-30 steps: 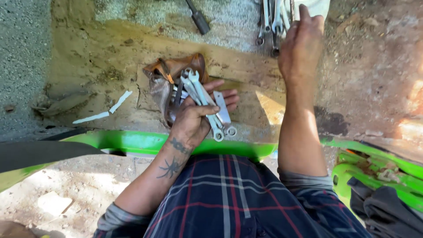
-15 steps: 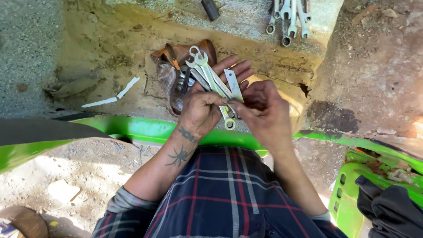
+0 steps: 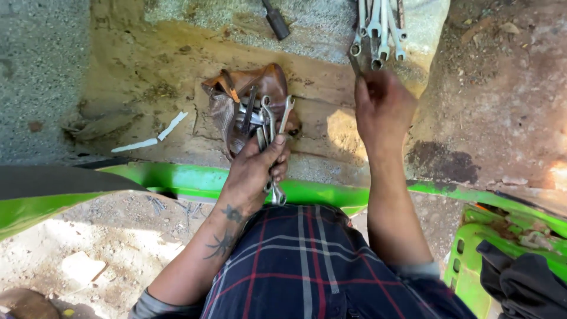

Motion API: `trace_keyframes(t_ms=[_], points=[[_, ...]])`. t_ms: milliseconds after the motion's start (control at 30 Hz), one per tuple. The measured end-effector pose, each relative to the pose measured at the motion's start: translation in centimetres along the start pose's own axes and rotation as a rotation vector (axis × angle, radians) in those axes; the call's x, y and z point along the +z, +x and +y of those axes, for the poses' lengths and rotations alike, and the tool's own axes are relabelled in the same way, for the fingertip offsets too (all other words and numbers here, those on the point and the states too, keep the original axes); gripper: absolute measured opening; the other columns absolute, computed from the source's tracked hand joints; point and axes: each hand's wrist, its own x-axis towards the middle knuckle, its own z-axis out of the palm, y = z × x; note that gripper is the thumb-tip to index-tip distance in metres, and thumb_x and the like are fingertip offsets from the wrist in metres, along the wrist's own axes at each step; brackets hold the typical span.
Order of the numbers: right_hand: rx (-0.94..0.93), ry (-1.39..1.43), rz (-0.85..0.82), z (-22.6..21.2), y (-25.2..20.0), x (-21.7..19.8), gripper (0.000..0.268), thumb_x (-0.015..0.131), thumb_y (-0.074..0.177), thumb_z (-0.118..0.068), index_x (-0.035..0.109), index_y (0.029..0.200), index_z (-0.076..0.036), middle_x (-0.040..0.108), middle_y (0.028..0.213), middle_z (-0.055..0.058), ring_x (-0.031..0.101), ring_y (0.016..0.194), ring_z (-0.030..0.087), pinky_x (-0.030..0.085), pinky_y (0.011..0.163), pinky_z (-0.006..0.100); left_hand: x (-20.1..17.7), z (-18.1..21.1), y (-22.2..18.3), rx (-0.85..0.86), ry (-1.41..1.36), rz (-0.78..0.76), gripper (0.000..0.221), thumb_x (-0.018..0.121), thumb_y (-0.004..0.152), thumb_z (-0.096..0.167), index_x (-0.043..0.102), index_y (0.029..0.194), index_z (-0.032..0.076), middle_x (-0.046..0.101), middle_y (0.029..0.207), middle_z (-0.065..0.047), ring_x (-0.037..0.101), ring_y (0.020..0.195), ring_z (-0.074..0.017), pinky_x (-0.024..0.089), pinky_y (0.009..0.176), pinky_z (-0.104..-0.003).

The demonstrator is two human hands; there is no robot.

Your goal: Organizing and sorting various wrenches and hand tools on the floor of a vehicle cabin

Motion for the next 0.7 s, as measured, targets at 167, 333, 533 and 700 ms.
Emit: trace_keyframes(t_ms=[167, 333, 533, 700], points=[[-0.167, -0.262, 0.038, 2.3, 6.5, 4.4, 0.011, 0.082, 0.092, -0.032, 0.082, 0.092, -0.02, 0.066, 0.074, 0.006, 0.071, 0.071, 0.031, 0.058, 0.064, 0.046, -0.4, -0.2, -0.8, -0.051, -0.165, -0.006, 0.019, 0.058, 0.1, 0.006, 0.06, 0.118, -0.001, 0.067, 0.093, -0.018, 0.068, 0.076, -0.0239, 0.06, 0.068, -0.035], [-0.26, -0.166, 0.033, -1.0, 7.1, 3.0, 0.023, 0.091, 0.088, -0.03, 0.081, 0.103, -0.014, 0.072, 0.079, 0.005, 0.072, 0.077, 0.032, 0.059, 0.069, 0.049, 0.2, 0.5, -0.8, 0.08, -0.202, -0.165, 0.045, 0.058, 0.097, -0.003, 0.053, 0.142, -0.004, 0.072, 0.114, -0.028, 0.075, 0.103, -0.0356, 0.064, 0.09, -0.048], [0.151, 0.547, -0.355, -5.8, -1.4, -0.5, 0.017, 0.069, 0.106, -0.018, 0.077, 0.101, -0.005, 0.069, 0.076, 0.009, 0.06, 0.062, 0.013, 0.052, 0.056, 0.028, 0.7, 0.5, -0.3, 0.106, -0.18, -0.114, 0.042, 0.067, 0.091, -0.007, 0.062, 0.132, -0.007, 0.073, 0.113, -0.031, 0.076, 0.098, -0.0365, 0.065, 0.087, -0.047], [0.502, 1.278, -0.469, -1.6, -4.4, 1.6, 0.01, 0.066, 0.099, -0.007, 0.068, 0.103, 0.002, 0.061, 0.082, 0.006, 0.056, 0.063, 0.008, 0.045, 0.051, 0.019, 1.2, -1.0, 0.6, -0.027, -0.174, -0.169, 0.034, 0.064, 0.095, 0.0, 0.063, 0.128, -0.009, 0.074, 0.107, -0.031, 0.077, 0.092, -0.0356, 0.066, 0.082, -0.049]])
